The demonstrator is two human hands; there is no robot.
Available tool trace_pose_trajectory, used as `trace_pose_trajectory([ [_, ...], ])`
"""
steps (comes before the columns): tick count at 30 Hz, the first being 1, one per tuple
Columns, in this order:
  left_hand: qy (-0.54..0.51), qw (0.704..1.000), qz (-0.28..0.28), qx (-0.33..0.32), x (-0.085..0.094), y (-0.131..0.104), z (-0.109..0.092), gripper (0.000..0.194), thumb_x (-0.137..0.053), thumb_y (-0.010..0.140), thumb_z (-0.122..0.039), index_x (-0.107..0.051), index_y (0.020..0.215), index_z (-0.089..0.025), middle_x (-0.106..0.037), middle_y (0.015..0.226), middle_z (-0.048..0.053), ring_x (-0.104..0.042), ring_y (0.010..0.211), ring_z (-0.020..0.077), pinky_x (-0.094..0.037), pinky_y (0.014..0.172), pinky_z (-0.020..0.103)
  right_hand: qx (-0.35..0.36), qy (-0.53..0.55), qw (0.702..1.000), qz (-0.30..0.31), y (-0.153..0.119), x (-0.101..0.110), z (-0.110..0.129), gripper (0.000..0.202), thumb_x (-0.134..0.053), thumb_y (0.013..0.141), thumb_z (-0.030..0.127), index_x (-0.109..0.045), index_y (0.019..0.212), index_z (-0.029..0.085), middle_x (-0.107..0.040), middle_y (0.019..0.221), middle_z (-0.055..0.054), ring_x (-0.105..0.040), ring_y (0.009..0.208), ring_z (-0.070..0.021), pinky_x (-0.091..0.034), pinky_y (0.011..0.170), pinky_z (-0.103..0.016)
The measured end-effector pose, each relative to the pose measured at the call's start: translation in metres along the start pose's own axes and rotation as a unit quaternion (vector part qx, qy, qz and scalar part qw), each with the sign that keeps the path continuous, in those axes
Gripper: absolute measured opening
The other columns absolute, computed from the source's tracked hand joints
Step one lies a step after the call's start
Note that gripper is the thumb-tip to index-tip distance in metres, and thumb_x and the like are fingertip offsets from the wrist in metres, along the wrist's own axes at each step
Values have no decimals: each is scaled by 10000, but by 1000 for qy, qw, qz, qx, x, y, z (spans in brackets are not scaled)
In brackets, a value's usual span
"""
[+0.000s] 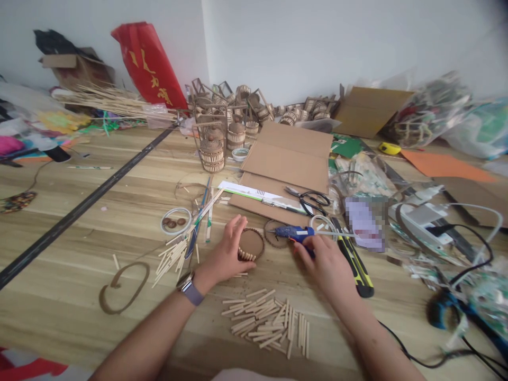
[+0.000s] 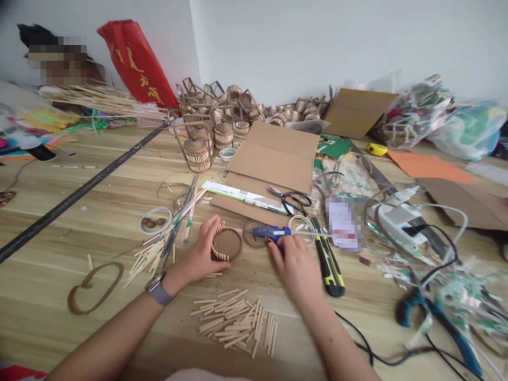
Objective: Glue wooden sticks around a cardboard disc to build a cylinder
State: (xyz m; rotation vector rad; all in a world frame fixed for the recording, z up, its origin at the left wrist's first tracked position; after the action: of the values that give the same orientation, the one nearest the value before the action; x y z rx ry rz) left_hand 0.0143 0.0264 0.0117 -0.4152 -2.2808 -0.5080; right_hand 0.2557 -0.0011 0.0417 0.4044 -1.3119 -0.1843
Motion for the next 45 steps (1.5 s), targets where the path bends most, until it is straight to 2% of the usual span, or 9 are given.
trace_pose_trajectory([
  [5,2,1000,-11,-6,-1,1,1,1209,-817,668,-116,30,1502,-339,-168,1561,182,-300,1433,372,-370,1120,558,-134,95,985,47,-5,-10,-28,302,-492,886,488,-576,835,202,-676,790,-107,-631,715,-259,-464,660,-358],
  [9,1,1000,-18,-11,-1,1,1,1185,-806,672,-130,10,1510,-323,-173,1559,182,-304,1428,379,-387,1111,555,-142,116,978,102,-1,-15,-28,318,-507,842,506,-599,771,209,-689,755,-108,-632,696,-265,-447,633,-349],
  [15,1,1000,-16,-7,-1,0,2,1167,-794,681,-133,4,1515,-308,-166,1555,193,-326,1415,382,-408,1095,552,-185,203,955,112,1,-9,-25,354,-500,804,558,-532,682,228,-582,601,-25,-536,569,-202,-395,551,-315],
  [18,0,1000,-15,-8,-1,0,2,1182,-793,681,-124,23,1515,-313,-153,1554,194,-334,1411,374,-410,1095,549,-223,329,911,112,-4,-11,-21,333,-572,764,546,-548,785,214,-567,629,5,-514,572,-170,-407,538,-290],
  [21,2,1000,-13,-6,-1,1,2,1184,-791,688,-117,30,1512,-329,-146,1559,181,-335,1411,365,-422,1087,545,-272,449,835,165,-15,-25,-17,380,-614,737,567,-529,853,216,-481,569,59,-441,492,-129,-369,463,-251],
  [23,2,1000,-14,-7,-1,1,1,1190,-796,683,-115,31,1512,-328,-153,1555,183,-333,1412,365,-421,1088,545,-280,468,814,201,-22,-33,-15,402,-621,733,601,-524,821,221,-425,521,78,-386,448,-110,-325,423,-233],
  [30,0,1000,-17,-11,-2,1,2,1193,-793,675,-103,31,1508,-326,-157,1548,189,-346,1404,370,-409,1092,551,-215,416,857,216,-25,-34,-13,420,-614,760,620,-623,787,201,-509,541,25,-447,492,-132,-381,447,-241],
  [40,1,1000,-23,-5,-2,2,3,1169,-808,665,-125,-23,1515,-291,-176,1551,194,-320,1420,375,-384,1111,549,-126,409,879,211,-15,-10,12,292,-628,770,483,-678,801,196,-705,740,-43,-618,661,-205,-536,650,-313],
  [45,5,1000,-21,-3,-2,1,4,1170,-806,673,-126,-11,1514,-298,-164,1554,192,-322,1420,375,-390,1109,539,-92,388,885,240,-18,-13,17,271,-611,771,449,-683,817,192,-721,758,-54,-647,661,-224,-545,615,-322],
])
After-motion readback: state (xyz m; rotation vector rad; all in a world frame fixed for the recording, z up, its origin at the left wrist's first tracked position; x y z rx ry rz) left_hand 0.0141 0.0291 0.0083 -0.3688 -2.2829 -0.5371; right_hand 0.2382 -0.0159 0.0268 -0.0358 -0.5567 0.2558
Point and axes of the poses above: each hand's wrist, its own y-axis towards the middle knuckle, its own x-axis out of the back of the hand, z = x × y, the point moved 4 cm from there along y, towards the middle knuckle
